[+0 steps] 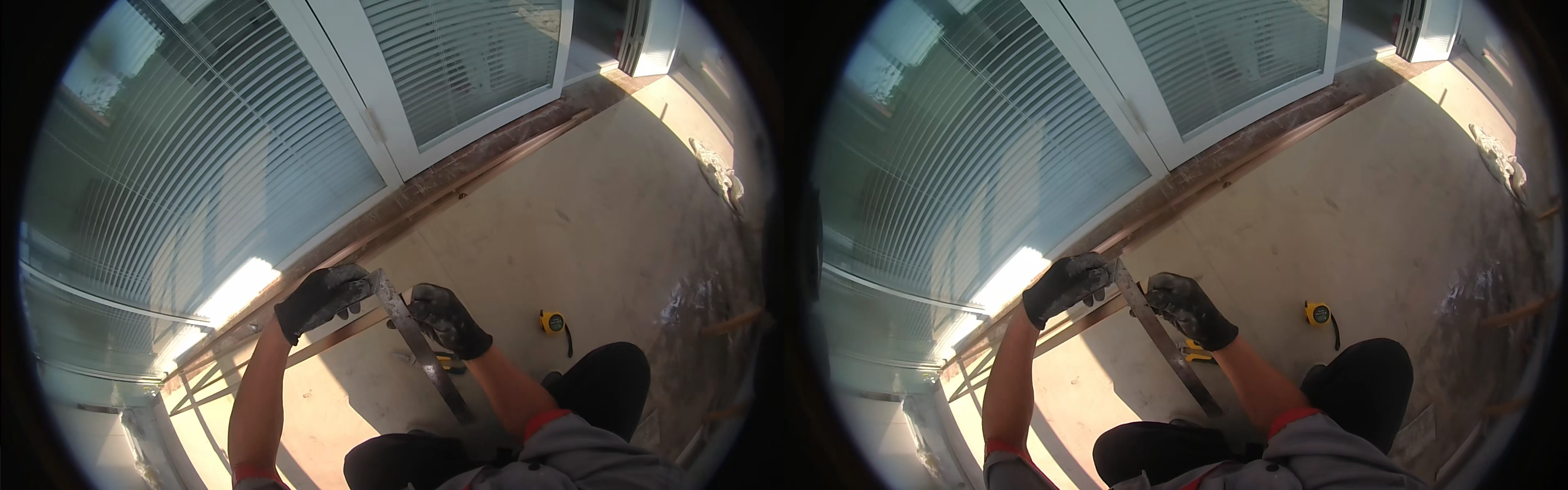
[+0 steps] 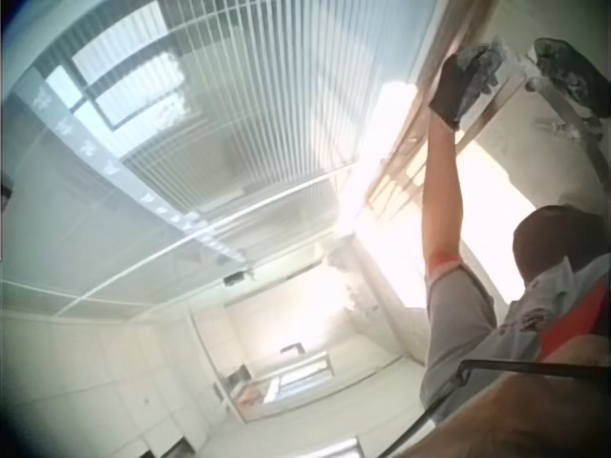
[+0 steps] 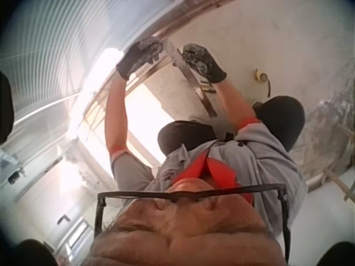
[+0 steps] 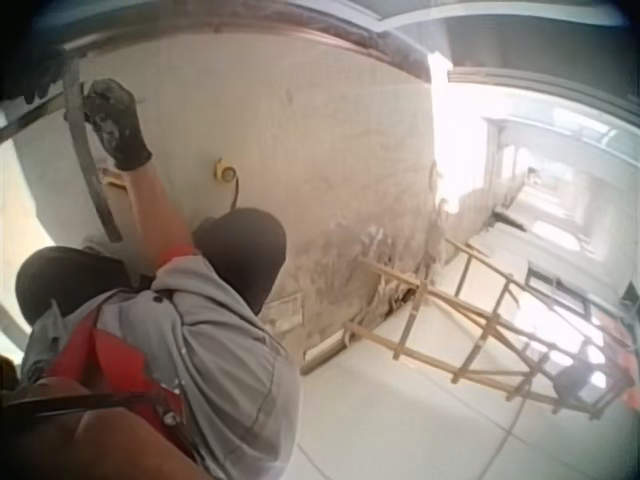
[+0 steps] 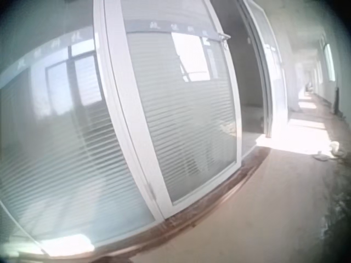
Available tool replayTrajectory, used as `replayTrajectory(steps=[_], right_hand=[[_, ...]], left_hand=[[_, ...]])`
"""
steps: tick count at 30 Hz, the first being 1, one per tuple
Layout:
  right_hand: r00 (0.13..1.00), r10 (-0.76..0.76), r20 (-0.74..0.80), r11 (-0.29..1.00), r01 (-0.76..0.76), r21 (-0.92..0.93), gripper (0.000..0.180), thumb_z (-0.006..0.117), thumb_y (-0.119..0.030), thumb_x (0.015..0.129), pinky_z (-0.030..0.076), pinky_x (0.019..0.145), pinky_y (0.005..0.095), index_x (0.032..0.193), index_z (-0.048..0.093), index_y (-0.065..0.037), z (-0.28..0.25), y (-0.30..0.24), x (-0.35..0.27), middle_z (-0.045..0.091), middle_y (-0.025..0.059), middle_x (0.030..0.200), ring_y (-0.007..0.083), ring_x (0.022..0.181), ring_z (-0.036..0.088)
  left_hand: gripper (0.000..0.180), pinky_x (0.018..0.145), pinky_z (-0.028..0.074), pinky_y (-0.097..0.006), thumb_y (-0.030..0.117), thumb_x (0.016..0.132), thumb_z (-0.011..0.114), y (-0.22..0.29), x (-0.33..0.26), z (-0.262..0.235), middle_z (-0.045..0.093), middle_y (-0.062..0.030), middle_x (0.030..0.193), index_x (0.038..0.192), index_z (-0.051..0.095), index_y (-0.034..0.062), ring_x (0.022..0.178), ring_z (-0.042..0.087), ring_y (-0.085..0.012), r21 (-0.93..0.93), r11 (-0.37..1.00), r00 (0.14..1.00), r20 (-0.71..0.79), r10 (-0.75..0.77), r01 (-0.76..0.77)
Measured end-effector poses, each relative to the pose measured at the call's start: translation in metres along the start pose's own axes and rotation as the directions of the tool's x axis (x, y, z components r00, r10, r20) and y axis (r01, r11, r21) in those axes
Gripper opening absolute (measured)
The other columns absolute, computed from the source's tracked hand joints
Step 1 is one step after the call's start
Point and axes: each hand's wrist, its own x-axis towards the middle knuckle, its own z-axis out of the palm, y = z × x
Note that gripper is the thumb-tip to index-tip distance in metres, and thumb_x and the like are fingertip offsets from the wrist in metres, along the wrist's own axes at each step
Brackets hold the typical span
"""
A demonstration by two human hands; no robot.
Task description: The person measures a long metal strip using a tape measure and marks it with a pencil. They then use a square ruler to draw a straight line across the strip. Finally, they use tin snips to cut the metal strip along the marked line.
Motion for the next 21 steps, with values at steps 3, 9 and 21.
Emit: replayTrajectory(steps=[3,9,21], right_hand=[[1.0,0.0,-0.017,0.999,-0.001,-0.04,0.011,0.059,-0.015,0.098,0.049,0.071,0.0251,0.096,0.057,-0.004,-0.001,-0.009,0.002,0.063,0.0029,0.088,0.011,0.081,0.063],[0.996,-0.061,-0.057,0.996,0.064,0.055,0.014,0.061,-0.017,0.098,0.048,0.067,0.0251,0.101,0.058,-0.004,-0.004,-0.007,-0.001,0.063,0.0028,0.089,0.0101,0.078,0.061],[0.989,-0.144,-0.024,0.99,0.143,-0.01,0.024,0.06,-0.022,0.1,0.048,0.076,0.0279,0.113,0.057,-0.002,0.01,-0.015,0.005,0.058,0.0024,0.092,0.011,0.079,0.054]], left_hand=[[0.029,0.083,0.053,-0.032,0.025,0.097,0.062,0.013,0.016,0.007,0.071,-0.0075,0.107,0.118,0.065,0.0056,0.09,0.068,-0.0213,0.447,0.817,0.93,0.122,0.346,-0.363],[0.032,0.088,0.054,-0.035,0.023,0.094,0.064,0.015,0.024,0.016,0.07,-0.0106,0.114,0.124,0.066,0.0122,0.101,0.067,-0.0275,0.513,0.781,0.929,0.108,0.354,-0.357],[0.036,0.089,0.055,-0.032,0.031,0.098,0.058,0.068,0.016,0.008,0.068,-0.0093,0.121,0.13,0.064,0.0156,0.099,0.067,-0.0205,0.747,0.662,0.998,0.031,0.062,-0.065]])
